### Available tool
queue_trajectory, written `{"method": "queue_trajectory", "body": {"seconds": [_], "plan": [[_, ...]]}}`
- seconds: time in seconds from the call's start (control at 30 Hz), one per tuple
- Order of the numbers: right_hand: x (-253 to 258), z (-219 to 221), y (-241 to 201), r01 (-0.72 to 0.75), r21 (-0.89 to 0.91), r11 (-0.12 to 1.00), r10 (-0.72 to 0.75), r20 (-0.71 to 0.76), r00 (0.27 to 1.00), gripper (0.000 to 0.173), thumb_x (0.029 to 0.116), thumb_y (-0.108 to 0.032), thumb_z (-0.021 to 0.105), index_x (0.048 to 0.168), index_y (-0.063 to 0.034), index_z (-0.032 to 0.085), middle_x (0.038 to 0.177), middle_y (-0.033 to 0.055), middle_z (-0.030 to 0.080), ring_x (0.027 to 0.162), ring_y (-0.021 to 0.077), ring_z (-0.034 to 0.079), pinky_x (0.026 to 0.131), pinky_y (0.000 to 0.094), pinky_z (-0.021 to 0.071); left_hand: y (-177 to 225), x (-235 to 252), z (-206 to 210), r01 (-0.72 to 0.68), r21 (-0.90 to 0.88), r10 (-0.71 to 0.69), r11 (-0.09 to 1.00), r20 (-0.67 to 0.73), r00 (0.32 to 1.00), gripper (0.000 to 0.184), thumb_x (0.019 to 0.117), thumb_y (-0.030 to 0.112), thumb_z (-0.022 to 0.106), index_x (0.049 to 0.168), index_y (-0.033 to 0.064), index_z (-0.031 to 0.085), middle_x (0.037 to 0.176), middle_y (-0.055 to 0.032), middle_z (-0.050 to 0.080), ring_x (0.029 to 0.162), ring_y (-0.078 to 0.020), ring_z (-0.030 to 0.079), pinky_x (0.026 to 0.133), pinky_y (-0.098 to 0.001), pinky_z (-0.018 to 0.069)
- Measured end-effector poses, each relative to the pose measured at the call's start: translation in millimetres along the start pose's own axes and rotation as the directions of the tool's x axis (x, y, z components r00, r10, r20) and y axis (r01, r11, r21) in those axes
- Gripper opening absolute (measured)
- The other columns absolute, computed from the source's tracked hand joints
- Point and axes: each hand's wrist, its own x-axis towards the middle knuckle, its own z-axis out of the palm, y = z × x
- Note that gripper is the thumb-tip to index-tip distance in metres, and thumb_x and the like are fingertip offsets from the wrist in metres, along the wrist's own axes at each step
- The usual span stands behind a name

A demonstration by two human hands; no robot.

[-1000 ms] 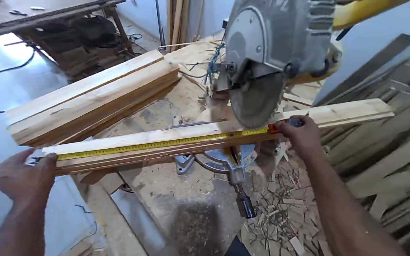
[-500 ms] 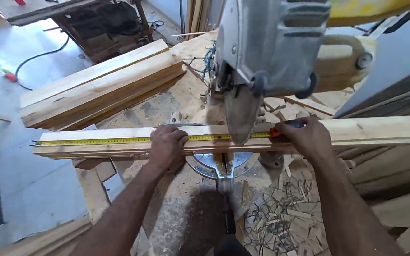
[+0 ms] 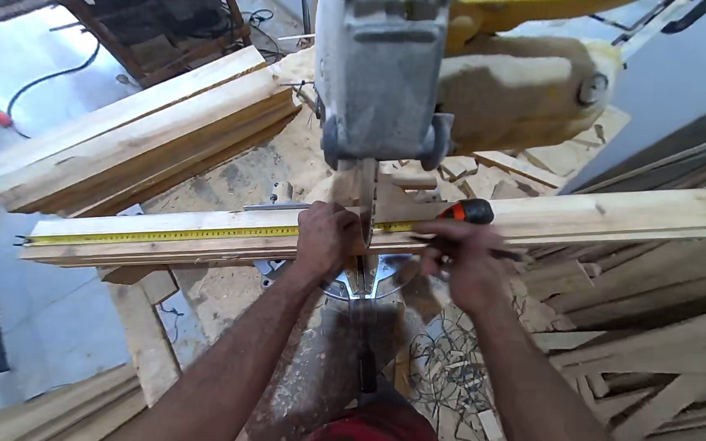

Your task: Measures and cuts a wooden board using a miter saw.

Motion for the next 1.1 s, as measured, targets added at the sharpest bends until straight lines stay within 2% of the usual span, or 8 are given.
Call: {"method": "queue_trajectory", "body": {"seconds": [0.03,0.1,0.17,0.2,0.3,0.4,0.5,1.1], "plan": [[7,15,17,-0.032,0.012,0.999,0.032,0.035,0.999,0.075,0.1055,-0.065,0.027,0.102,-0.0094,0.077,0.063,-0.0039,0.063,0.050,0.0064,0.056,0.048,0.0278,0.0515,-1,0,1,-0.005,-0.002,0.005,1.000,-0.006,1.000,0.017,0.0962,0.035,0.064,0.097,0.0250,0.077,0.102,0.0014,0.072,0.105,-0.0219,0.064,0.095,-0.0520,0.0468],[21,28,45,-0.049,-0.093,0.994,0.056,0.066,0.996,0.046,0.1104,-0.036,0.042,0.102,-0.0055,0.076,0.068,0.0004,0.066,0.055,0.0102,0.059,0.051,0.0311,0.0539,-1,0,1,-0.005,-0.008,0.005,1.000,-0.017,1.000,0.016,0.0961,0.034,0.065,0.097,0.0249,0.077,0.101,0.0016,0.072,0.104,-0.0216,0.064,0.094,-0.0509,0.0468],[27,29,60,-0.069,-0.176,0.982,0.083,0.072,0.994,0.021,0.1006,-0.017,0.056,0.109,-0.0046,0.071,0.071,0.0005,0.067,0.057,0.0103,0.062,0.052,0.0308,0.0558,-2,0,2,-0.009,-0.007,0.009,1.000,-0.030,1.000,0.015,0.0957,0.034,0.065,0.097,0.0249,0.077,0.099,0.0014,0.072,0.102,-0.0216,0.065,0.093,-0.0506,0.0475],[27,27,65,-0.075,-0.202,0.976,0.094,0.087,0.992,0.016,0.0943,-0.014,0.060,0.106,-0.0067,0.069,0.071,-0.0006,0.067,0.057,0.0100,0.062,0.052,0.0309,0.0553,-3,0,3,-0.008,-0.005,0.008,1.000,-0.032,0.999,0.015,0.0956,0.035,0.066,0.097,0.0252,0.077,0.099,0.0013,0.072,0.102,-0.0216,0.065,0.093,-0.0504,0.0474],[24,23,73,-0.040,-0.203,0.978,0.067,0.129,0.989,0.006,0.0841,-0.010,0.066,0.087,-0.0107,0.071,0.070,-0.0026,0.067,0.057,0.0065,0.060,0.049,0.0267,0.0500,-2,0,3,0.000,0.003,0.000,1.000,-0.022,1.000,0.014,0.0960,0.035,0.066,0.097,0.0257,0.077,0.101,0.0015,0.072,0.104,-0.0213,0.064,0.094,-0.0500,0.0467],[25,25,76,0.018,-0.140,0.990,0.002,0.139,0.990,0.006,0.0847,-0.008,0.067,0.079,-0.0092,0.069,0.067,-0.0020,0.064,0.055,0.0066,0.057,0.048,0.0259,0.0473,-2,-1,3,-0.011,0.005,0.012,1.000,-0.048,0.999,0.014,0.0957,0.035,0.066,0.096,0.0261,0.077,0.100,0.0021,0.072,0.103,-0.0210,0.065,0.093,-0.0498,0.0469],[25,27,78,0.059,-0.091,0.994,-0.047,0.121,0.991,0.008,0.0854,-0.005,0.066,0.078,-0.0069,0.069,0.065,-0.0012,0.063,0.053,0.0064,0.055,0.046,0.0246,0.0453,-3,-1,5,-0.015,-0.002,0.015,1.000,-0.062,0.998,0.014,0.0956,0.035,0.066,0.096,0.0266,0.077,0.101,0.0022,0.073,0.103,-0.0213,0.065,0.092,-0.0494,0.0467],[25,28,76,-0.008,-0.104,0.995,0.020,0.116,0.993,0.008,0.0856,-0.006,0.067,0.078,-0.0082,0.069,0.065,-0.0017,0.063,0.053,0.0064,0.056,0.046,0.0241,0.0460,-2,-2,2,-0.015,-0.024,0.013,1.000,-0.080,0.997,0.013,0.0946,0.032,0.068,0.096,0.0256,0.079,0.101,0.0021,0.073,0.104,-0.0214,0.065,0.093,-0.0498,0.0474]]}}
